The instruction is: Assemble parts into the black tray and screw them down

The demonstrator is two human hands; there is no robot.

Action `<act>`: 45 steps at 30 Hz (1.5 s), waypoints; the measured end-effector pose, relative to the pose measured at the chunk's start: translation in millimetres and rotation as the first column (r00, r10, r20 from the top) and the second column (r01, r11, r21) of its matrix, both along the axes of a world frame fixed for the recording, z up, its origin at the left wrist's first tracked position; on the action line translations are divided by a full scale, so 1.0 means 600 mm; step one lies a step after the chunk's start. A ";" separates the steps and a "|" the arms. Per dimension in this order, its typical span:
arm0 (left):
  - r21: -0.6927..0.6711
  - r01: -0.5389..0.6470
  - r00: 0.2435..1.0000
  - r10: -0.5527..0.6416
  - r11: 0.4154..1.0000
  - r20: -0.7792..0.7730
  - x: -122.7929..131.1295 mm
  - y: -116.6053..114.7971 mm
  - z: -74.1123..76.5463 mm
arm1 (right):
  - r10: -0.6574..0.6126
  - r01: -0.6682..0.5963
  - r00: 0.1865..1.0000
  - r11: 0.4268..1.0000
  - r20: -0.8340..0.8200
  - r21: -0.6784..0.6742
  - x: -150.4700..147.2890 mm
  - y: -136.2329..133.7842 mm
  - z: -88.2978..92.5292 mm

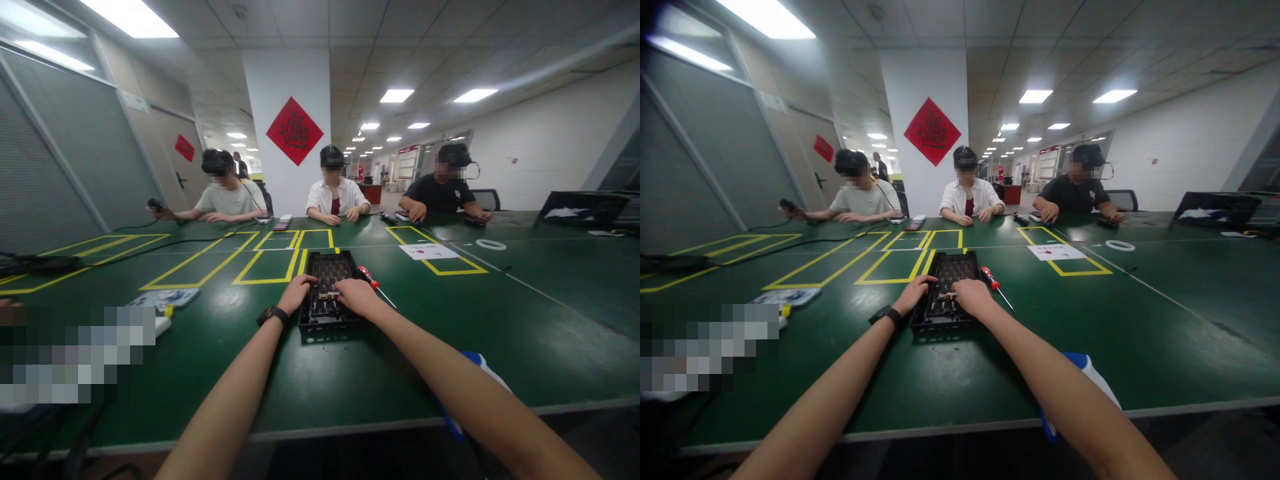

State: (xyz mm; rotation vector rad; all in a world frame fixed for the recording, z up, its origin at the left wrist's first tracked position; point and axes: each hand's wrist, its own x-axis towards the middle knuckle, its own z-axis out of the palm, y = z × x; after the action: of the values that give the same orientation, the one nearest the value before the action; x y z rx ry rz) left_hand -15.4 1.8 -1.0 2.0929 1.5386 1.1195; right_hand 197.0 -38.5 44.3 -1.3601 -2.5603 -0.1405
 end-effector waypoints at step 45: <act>-0.083 -0.088 0.994 0.092 0.993 0.052 0.001 0.030 -0.020 | 0.442 -0.494 0.825 0.867 -0.352 -0.071 0.033 -0.012 0.011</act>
State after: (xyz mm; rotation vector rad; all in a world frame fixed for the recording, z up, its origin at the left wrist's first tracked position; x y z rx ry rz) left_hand -14.7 20.1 -12.8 1.9410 1.6382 1.1179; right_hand 217.0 -45.8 50.7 -0.6735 -2.5622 0.3558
